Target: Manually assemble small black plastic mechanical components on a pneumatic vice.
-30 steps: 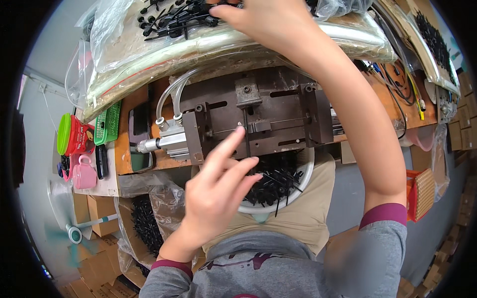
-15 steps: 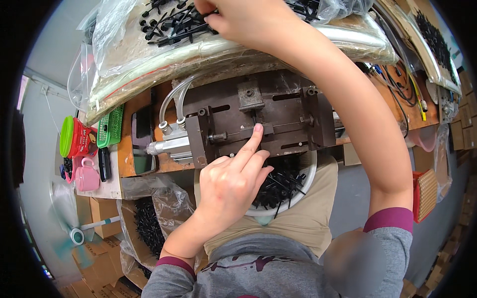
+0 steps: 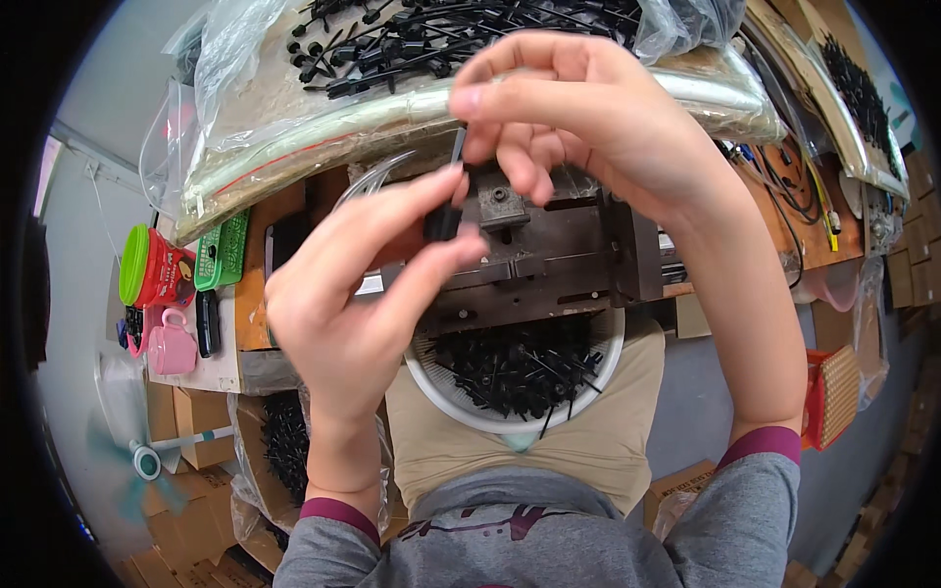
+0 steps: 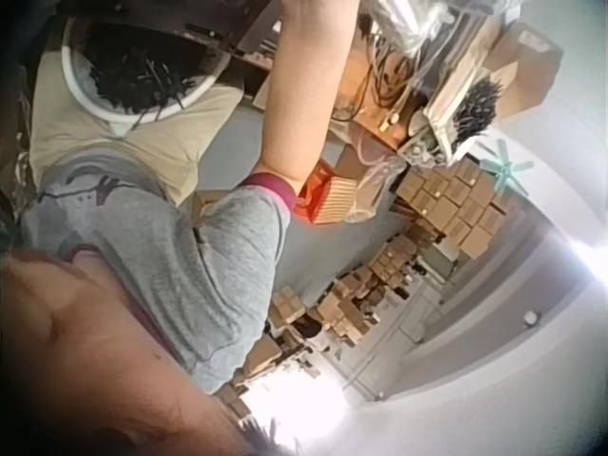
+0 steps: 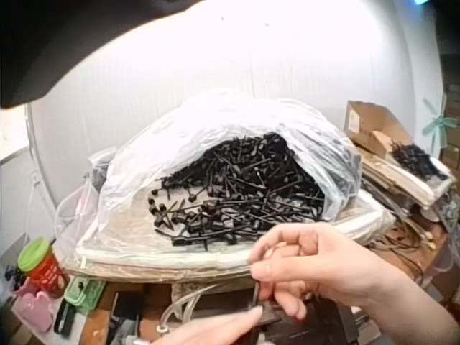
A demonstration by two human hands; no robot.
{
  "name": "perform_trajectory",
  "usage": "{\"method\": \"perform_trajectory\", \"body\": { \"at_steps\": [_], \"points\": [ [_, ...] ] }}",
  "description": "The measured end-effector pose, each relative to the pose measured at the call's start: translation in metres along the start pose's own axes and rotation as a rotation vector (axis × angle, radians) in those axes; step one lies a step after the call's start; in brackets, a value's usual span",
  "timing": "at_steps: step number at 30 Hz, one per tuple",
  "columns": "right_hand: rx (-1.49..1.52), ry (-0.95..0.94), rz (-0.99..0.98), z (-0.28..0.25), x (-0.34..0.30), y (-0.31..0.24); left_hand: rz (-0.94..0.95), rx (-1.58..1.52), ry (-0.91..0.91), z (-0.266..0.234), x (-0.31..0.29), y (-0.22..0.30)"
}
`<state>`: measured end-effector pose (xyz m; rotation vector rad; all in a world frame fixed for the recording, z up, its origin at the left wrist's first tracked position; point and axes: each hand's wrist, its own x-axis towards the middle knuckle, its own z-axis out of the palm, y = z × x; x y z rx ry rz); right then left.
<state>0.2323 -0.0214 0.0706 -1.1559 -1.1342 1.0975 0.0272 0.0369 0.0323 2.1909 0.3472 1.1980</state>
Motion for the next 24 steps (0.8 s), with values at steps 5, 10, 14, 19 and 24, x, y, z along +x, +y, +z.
{"method": "perform_trajectory", "body": {
  "at_steps": [5,10,14,19,24],
  "points": [
    [-1.103,0.423,-0.432,-0.022,0.03,0.006,-0.071,0.046,-0.11,0.009,-0.046,0.01],
    [-1.288,0.256,-0.503,-0.032,0.038,0.018,0.024,0.327,-0.293,0.039,-0.087,0.001],
    [-1.349,0.193,-0.501,-0.022,0.024,0.007,0.102,0.505,-0.305,0.047,-0.081,-0.002],
    [-1.003,0.288,-0.459,-0.01,-0.002,0.008,0.075,0.518,-0.383,0.044,-0.073,0.002],
    [-1.066,0.242,-0.542,0.014,-0.063,0.022,0.015,0.382,-0.44,0.022,-0.054,0.004]
  ]
}}
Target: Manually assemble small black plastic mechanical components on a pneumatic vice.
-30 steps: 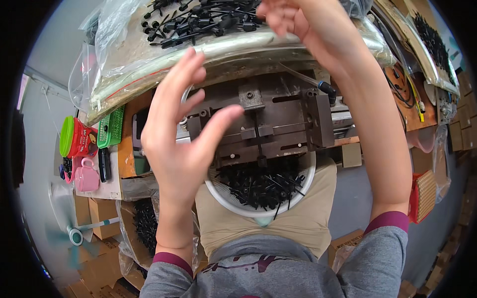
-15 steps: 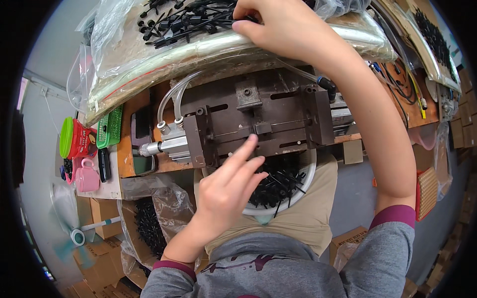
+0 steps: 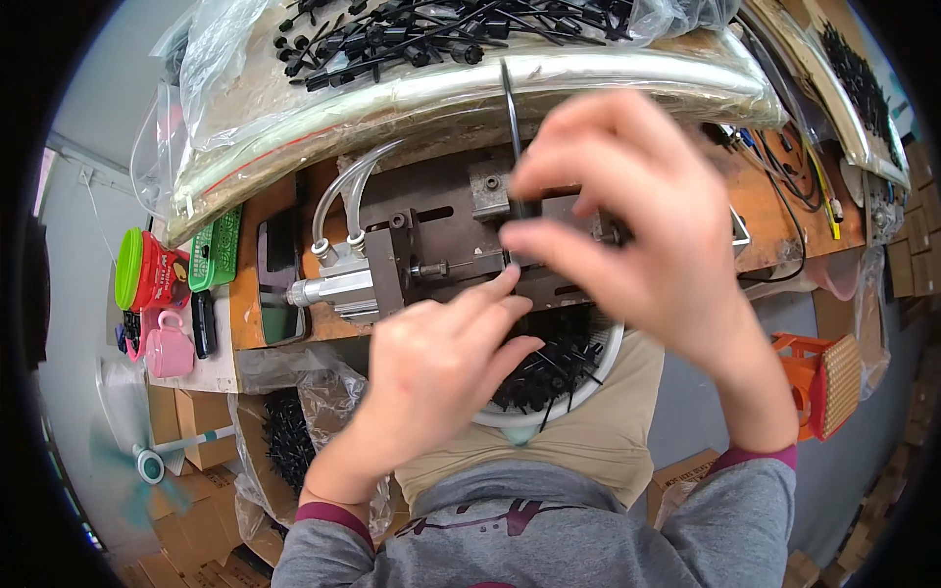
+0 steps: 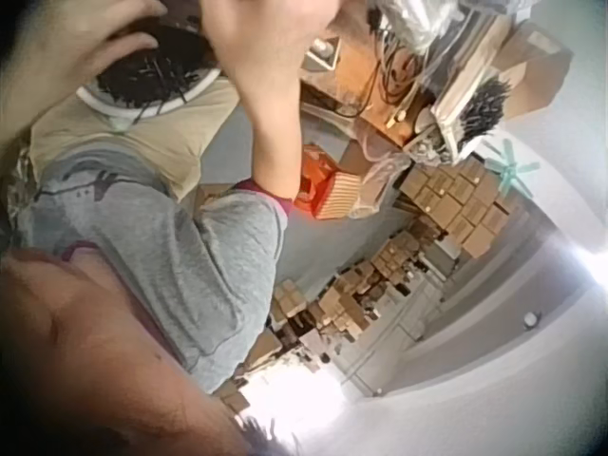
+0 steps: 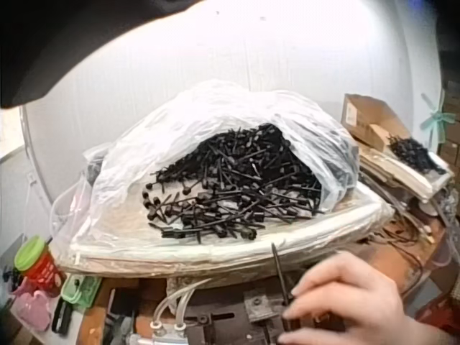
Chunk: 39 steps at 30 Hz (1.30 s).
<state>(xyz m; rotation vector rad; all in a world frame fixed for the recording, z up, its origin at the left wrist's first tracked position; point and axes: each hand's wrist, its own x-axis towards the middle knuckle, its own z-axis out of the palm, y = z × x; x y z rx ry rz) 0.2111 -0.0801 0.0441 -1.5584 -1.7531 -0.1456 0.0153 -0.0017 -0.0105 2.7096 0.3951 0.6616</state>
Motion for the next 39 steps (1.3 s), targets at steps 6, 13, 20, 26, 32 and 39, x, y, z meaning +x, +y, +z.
{"method": "perform_trajectory", "body": {
  "at_steps": [6,13,20,26,32,39],
  "points": [
    [-0.05,-0.116,0.096,0.032,-0.069,-0.027,0.095,0.252,0.542,-0.068,0.068,-0.06],
    [-0.179,-0.183,0.058,0.06,-0.075,-0.029,-0.146,0.211,0.236,-0.097,0.113,-0.108],
    [-0.165,-0.304,0.077,0.04,-0.055,-0.033,-0.256,-0.258,0.222,-0.113,0.081,-0.069],
    [-0.007,0.039,0.097,0.035,0.035,0.002,-0.204,-0.351,0.354,-0.085,0.027,-0.023],
    [-0.424,-0.141,0.18,0.052,0.158,0.027,-0.107,-0.302,0.137,-0.035,-0.011,0.009],
    [-0.581,-0.324,0.27,0.054,0.176,0.043,-0.063,-0.039,0.086,0.019,-0.021,0.01]
  ]
}}
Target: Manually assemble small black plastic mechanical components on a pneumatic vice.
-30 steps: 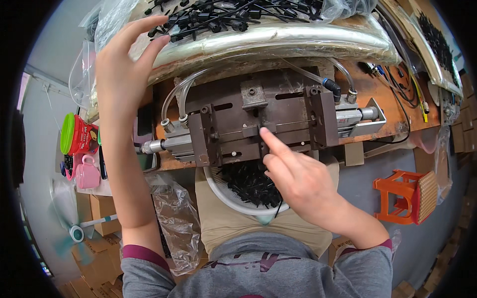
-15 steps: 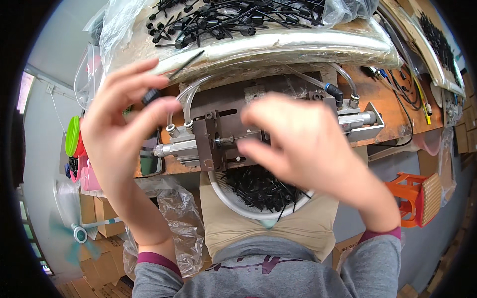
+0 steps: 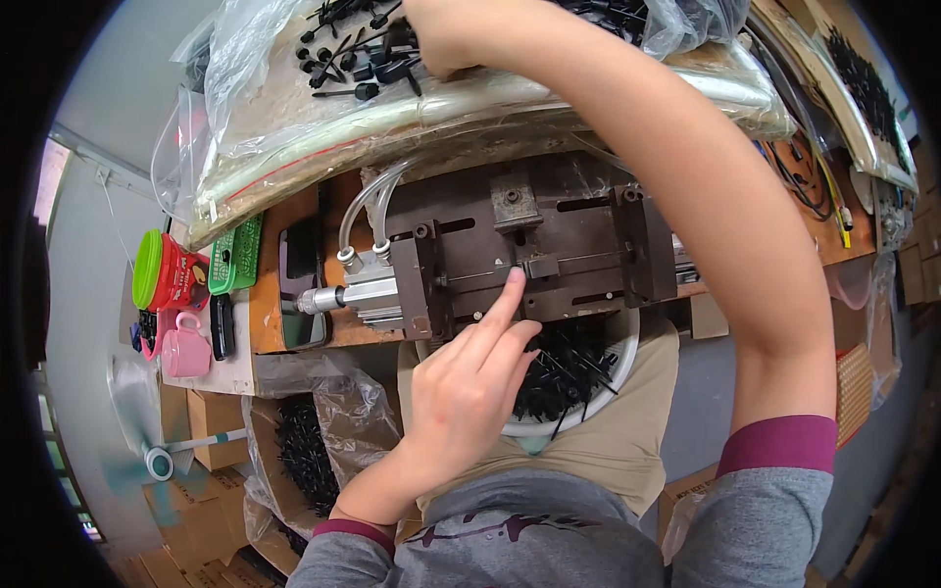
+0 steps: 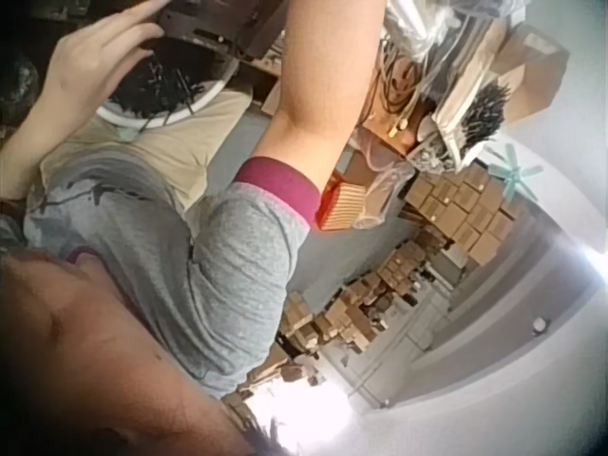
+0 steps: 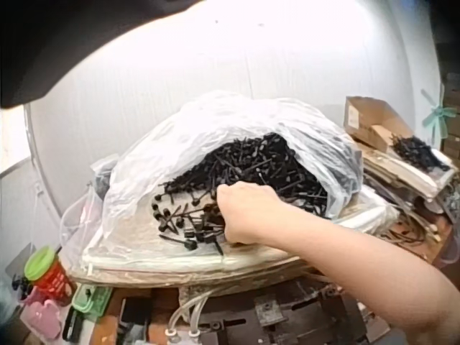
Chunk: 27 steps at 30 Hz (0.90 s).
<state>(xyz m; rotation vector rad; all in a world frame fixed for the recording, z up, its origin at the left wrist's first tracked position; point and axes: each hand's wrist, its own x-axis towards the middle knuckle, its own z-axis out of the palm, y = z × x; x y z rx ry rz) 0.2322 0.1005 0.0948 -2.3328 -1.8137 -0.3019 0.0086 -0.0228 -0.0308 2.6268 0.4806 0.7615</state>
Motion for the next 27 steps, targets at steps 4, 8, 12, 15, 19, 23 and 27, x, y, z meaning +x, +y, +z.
{"method": "perform_trajectory", "body": {
  "at_steps": [4,8,12,15,19,23,27],
  "points": [
    [-0.017,0.087,-0.097,-0.006,-0.006,0.029,0.027,0.051,-0.048,0.004,0.008,-0.001],
    [0.123,0.102,-0.169,-0.012,-0.012,0.047,0.038,0.068,-0.075,0.001,0.014,-0.005],
    [0.475,0.138,0.07,-0.03,-0.017,0.057,0.037,0.061,-0.072,0.003,0.013,-0.005],
    [0.968,0.154,0.205,-0.038,-0.018,0.073,0.053,0.063,-0.098,0.002,0.013,-0.007],
    [1.282,0.209,0.282,-0.043,-0.021,0.093,0.07,0.076,-0.109,-0.001,0.014,-0.008],
    [1.387,0.302,0.187,-0.041,-0.05,0.078,0.115,-0.181,-0.101,-0.015,0.012,-0.008],
    [1.494,0.336,0.157,-0.023,-0.077,0.072,0.027,-0.407,0.109,-0.042,0.035,-0.006]
  ]
}}
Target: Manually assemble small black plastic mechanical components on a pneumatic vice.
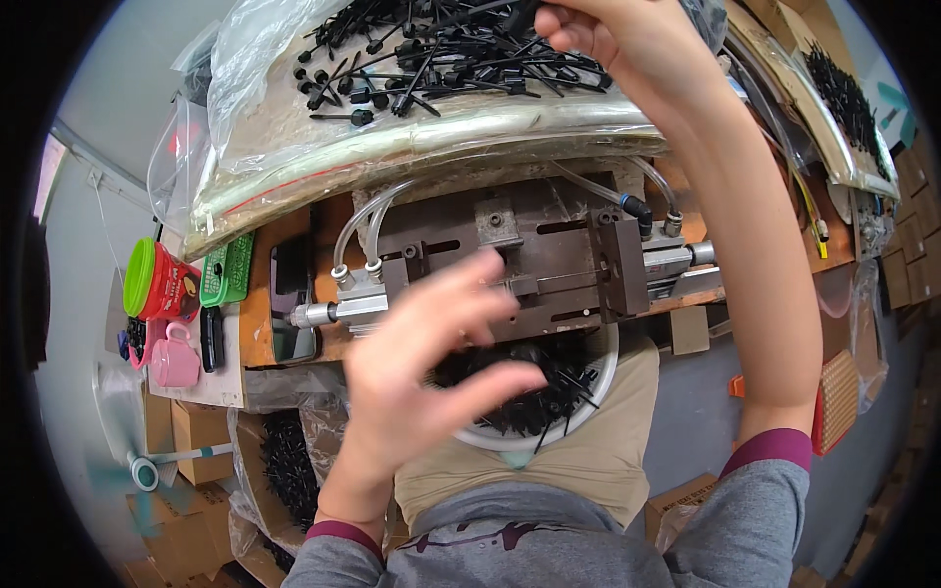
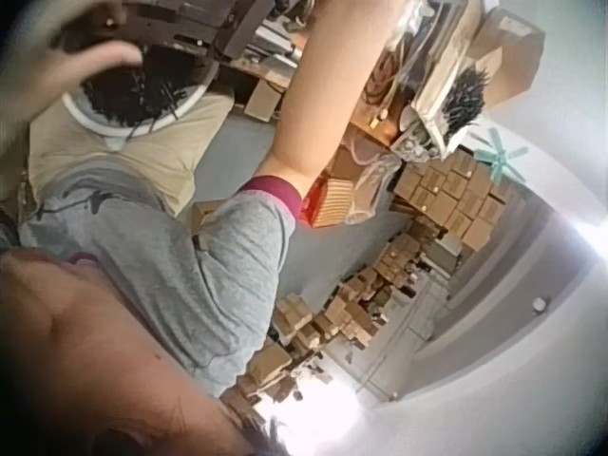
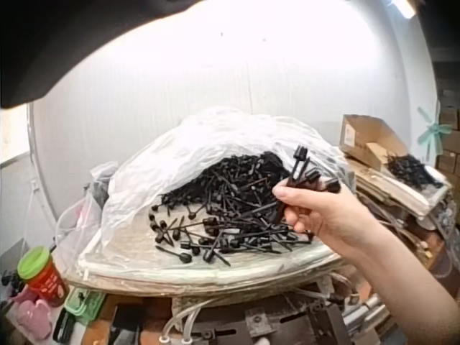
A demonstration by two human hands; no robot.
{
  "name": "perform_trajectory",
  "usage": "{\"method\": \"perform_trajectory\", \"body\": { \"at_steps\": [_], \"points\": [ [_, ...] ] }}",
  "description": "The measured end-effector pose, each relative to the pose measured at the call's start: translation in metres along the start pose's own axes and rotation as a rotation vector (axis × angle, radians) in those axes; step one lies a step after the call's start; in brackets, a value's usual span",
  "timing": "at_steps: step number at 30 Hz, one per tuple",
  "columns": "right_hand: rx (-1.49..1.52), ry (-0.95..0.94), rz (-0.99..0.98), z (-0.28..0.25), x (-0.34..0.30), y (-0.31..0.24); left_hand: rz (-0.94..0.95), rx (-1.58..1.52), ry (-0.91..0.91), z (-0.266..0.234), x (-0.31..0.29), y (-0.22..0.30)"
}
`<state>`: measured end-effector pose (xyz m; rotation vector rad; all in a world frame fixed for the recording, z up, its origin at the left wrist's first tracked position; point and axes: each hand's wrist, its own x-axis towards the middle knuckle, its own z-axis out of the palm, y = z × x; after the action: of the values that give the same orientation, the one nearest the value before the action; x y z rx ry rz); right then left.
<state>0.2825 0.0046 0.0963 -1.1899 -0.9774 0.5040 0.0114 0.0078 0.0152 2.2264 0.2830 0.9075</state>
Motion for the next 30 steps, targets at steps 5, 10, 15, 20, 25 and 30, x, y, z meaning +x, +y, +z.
{"method": "perform_trajectory", "body": {
  "at_steps": [5,10,15,20,25,30],
  "points": [
    [0.278,-0.241,0.209,0.017,-0.053,0.004,-0.251,-0.437,0.288,-0.014,0.041,-0.016],
    [0.416,-0.176,0.365,0.047,-0.097,0.015,-0.185,-0.574,0.376,0.008,0.04,-0.012],
    [0.533,-0.113,0.413,0.043,-0.112,0.025,0.294,0.379,0.351,-0.008,0.03,-0.017],
    [0.481,-0.129,0.497,0.045,-0.123,0.019,0.335,0.48,0.199,-0.014,0.024,0.001],
    [0.47,-0.091,0.372,0.026,-0.109,0.013,0.235,0.2,0.118,-0.017,0.002,0.01],
    [-0.038,0.144,-0.076,0.012,-0.088,0.015,0.059,0.078,0.076,0.002,-0.016,0.01]
  ]
}}
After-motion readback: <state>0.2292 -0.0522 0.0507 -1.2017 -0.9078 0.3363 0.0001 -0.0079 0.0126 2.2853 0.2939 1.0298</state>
